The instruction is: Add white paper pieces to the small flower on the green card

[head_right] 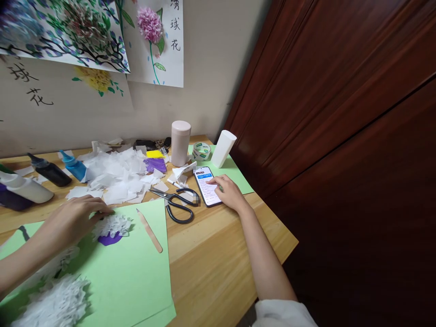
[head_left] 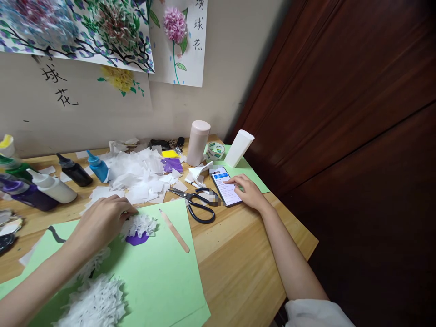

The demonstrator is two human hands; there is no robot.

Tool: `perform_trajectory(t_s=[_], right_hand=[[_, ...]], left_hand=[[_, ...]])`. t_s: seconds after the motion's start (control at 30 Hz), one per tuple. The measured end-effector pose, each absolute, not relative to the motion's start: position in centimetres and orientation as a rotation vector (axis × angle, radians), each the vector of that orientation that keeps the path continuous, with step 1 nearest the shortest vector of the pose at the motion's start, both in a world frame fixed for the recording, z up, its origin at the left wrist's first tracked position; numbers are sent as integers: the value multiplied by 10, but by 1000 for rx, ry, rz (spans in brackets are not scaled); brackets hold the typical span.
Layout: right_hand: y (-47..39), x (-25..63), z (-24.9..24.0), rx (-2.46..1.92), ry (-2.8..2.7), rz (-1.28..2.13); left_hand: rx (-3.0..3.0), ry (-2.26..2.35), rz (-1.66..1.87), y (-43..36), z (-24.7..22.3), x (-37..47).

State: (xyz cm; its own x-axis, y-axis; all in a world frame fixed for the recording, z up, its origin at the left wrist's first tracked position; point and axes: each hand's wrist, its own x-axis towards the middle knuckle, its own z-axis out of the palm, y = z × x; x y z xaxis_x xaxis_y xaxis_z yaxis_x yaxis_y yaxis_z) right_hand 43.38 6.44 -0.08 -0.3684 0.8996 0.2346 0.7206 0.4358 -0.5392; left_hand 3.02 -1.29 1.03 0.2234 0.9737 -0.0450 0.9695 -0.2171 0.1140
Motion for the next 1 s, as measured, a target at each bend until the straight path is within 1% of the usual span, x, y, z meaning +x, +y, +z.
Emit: perform_trajectory(t_s=[0.3,0.5,0.67,0.83,1.0], right_hand=[[61,433,3,-1342,-2174,492],[62,439,3,-1331,-2114,434],[65,443,0,-1411,-2127,494],[66,439,-2,-1376,-2141,523],[65,441,0,-1355,-2130,416]], left_hand=[[2390,1899,31,-14,14,34],[2402,1904,41,-15,14,35],[2416,1904,17,-16,16,37],[2426,1897,25,-16,17,37],[2422,1890,29,-15,15,36]])
